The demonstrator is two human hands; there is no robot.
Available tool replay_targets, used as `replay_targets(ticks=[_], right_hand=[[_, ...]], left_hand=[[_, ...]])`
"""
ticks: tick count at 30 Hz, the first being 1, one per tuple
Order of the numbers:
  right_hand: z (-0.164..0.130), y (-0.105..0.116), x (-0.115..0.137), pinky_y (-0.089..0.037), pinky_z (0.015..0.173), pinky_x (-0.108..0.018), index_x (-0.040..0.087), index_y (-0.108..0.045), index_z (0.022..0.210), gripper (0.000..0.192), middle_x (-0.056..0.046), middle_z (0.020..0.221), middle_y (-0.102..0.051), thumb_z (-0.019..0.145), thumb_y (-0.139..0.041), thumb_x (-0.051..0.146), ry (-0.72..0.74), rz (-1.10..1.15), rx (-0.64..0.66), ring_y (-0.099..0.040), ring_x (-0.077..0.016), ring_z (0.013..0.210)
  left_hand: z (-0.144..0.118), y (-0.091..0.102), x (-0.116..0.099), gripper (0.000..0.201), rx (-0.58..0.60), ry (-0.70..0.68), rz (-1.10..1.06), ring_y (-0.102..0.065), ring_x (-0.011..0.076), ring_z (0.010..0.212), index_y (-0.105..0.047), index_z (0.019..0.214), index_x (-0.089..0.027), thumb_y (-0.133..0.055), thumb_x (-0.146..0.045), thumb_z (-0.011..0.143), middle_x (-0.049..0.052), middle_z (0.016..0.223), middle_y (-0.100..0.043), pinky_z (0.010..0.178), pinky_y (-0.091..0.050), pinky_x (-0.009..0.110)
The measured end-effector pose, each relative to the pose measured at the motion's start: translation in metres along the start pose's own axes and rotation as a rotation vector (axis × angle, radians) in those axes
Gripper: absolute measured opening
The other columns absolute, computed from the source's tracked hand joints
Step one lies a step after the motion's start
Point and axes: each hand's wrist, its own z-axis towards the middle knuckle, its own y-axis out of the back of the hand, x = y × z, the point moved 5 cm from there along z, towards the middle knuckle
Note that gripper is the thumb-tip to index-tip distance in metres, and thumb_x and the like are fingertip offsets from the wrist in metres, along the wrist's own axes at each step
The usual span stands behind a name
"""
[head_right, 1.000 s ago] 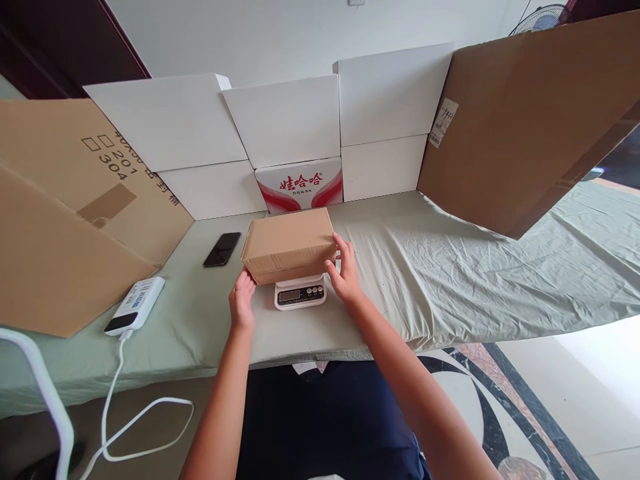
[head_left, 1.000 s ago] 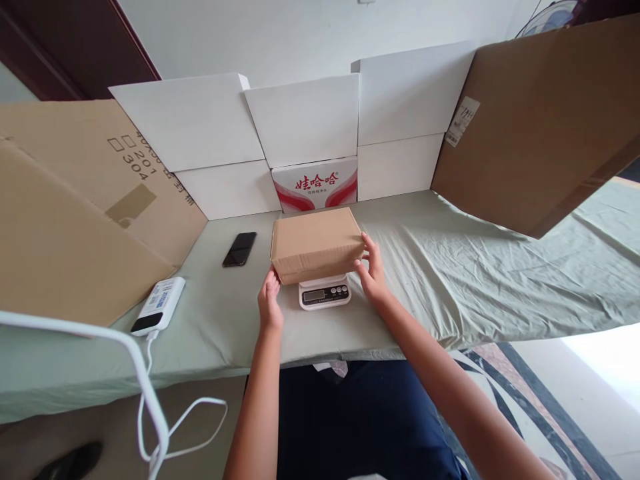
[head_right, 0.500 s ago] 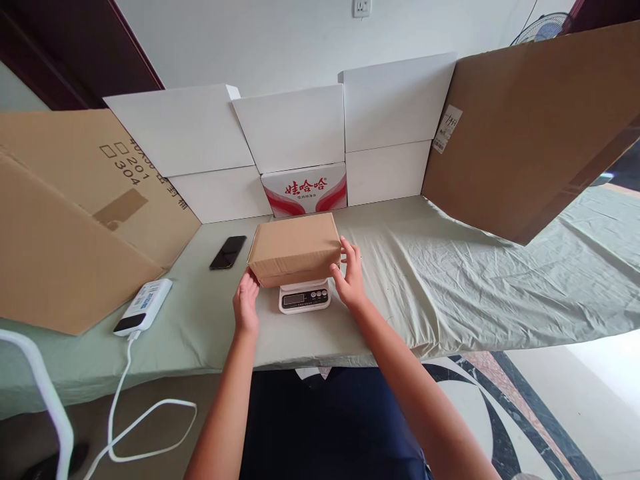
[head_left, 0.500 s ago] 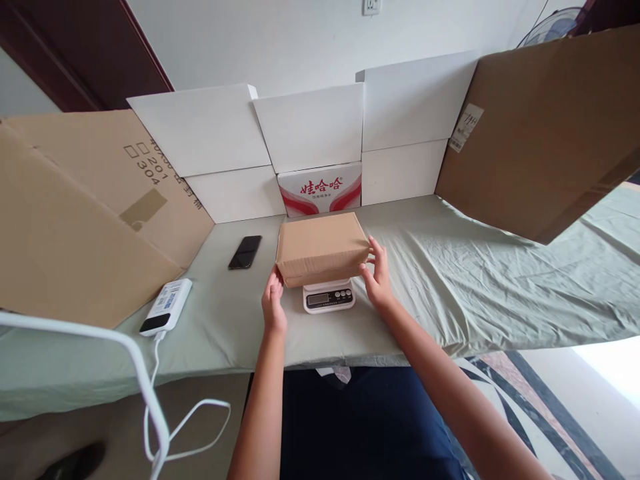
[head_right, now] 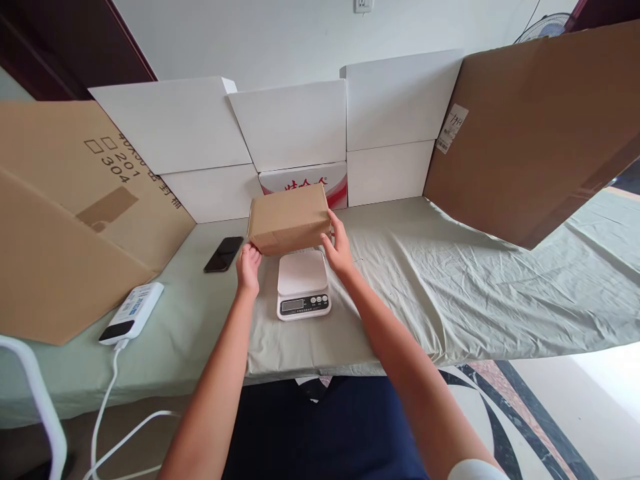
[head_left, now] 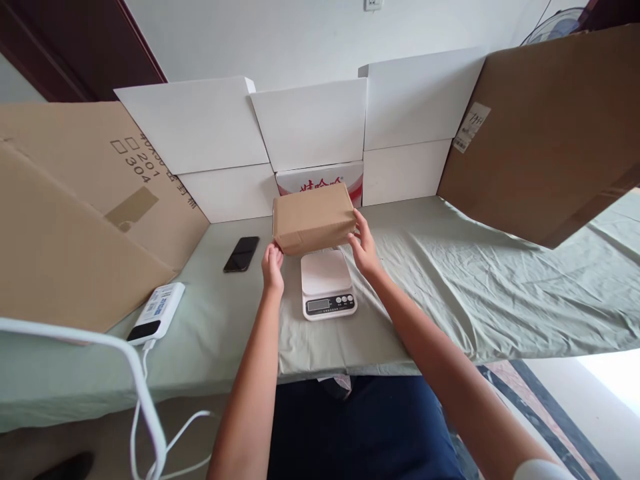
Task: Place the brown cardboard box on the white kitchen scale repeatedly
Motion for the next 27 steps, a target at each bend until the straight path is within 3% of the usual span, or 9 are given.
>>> replay_targets(ticks=[4, 7, 11, 20, 27], right_hand=[[-0.003, -0.014, -0.047, -0.051, 0.115, -0.054, 0.024, -0.036, 0.163, 0.084, -0.016, 0.167, -0.043, 0.097, -0.048, 0.075, -0.125, 0.019, -0.021, -0.049, -0.0352, 0.148], [-0.011, -0.016, -0.061, -0.047, 0.12, -0.053, 0.025, -0.035, 0.163, 0.082, -0.014, 0.169, -0.041, 0.098, -0.047, 0.073, -0.138, 0.012, -0.006, -0.046, -0.0332, 0.149], [-0.015, -0.018, -0.065, -0.049, 0.119, -0.052, 0.03, -0.029, 0.166, 0.078, -0.01, 0.169, -0.04, 0.1, -0.046, 0.068, -0.168, -0.012, 0.036, -0.047, -0.0308, 0.149], [-0.02, -0.014, -0.066, -0.049, 0.117, -0.054, 0.031, -0.017, 0.171, 0.083, -0.014, 0.168, -0.037, 0.1, -0.047, 0.061, -0.198, -0.049, 0.004, -0.049, -0.0301, 0.145], [-0.019, -0.011, -0.069, -0.046, 0.118, -0.058, 0.027, -0.025, 0.168, 0.081, -0.017, 0.164, -0.043, 0.099, -0.047, 0.065, -0.249, -0.023, -0.01, -0.054, -0.0333, 0.139]], left_hand=[[0.015, 0.0, 0.028, 0.073, -0.017, 0.084, 0.041, -0.052, 0.0319, 0.15, -0.07, 0.133, -0.018, -0.059, -0.076, 0.09, 0.021, 0.15, -0.064, 0.125, -0.039, 0.045], [0.015, 0.003, 0.039, 0.075, 0.029, 0.078, 0.049, -0.051, 0.0311, 0.151, -0.07, 0.134, -0.018, -0.057, -0.078, 0.091, 0.021, 0.151, -0.063, 0.126, -0.038, 0.043], [0.015, 0.004, 0.041, 0.073, 0.071, 0.091, 0.03, -0.05, 0.0288, 0.152, -0.068, 0.138, -0.019, -0.054, -0.076, 0.095, 0.018, 0.155, -0.06, 0.126, -0.037, 0.042], [0.004, 0.013, 0.031, 0.078, 0.035, 0.118, 0.025, -0.039, 0.0272, 0.159, -0.054, 0.157, -0.023, -0.05, -0.073, 0.097, 0.016, 0.169, -0.044, 0.129, -0.032, 0.039], [0.001, 0.014, 0.03, 0.08, 0.038, 0.132, 0.042, -0.038, 0.03, 0.159, -0.06, 0.152, -0.017, -0.053, -0.073, 0.096, 0.019, 0.166, -0.047, 0.129, -0.032, 0.04]])
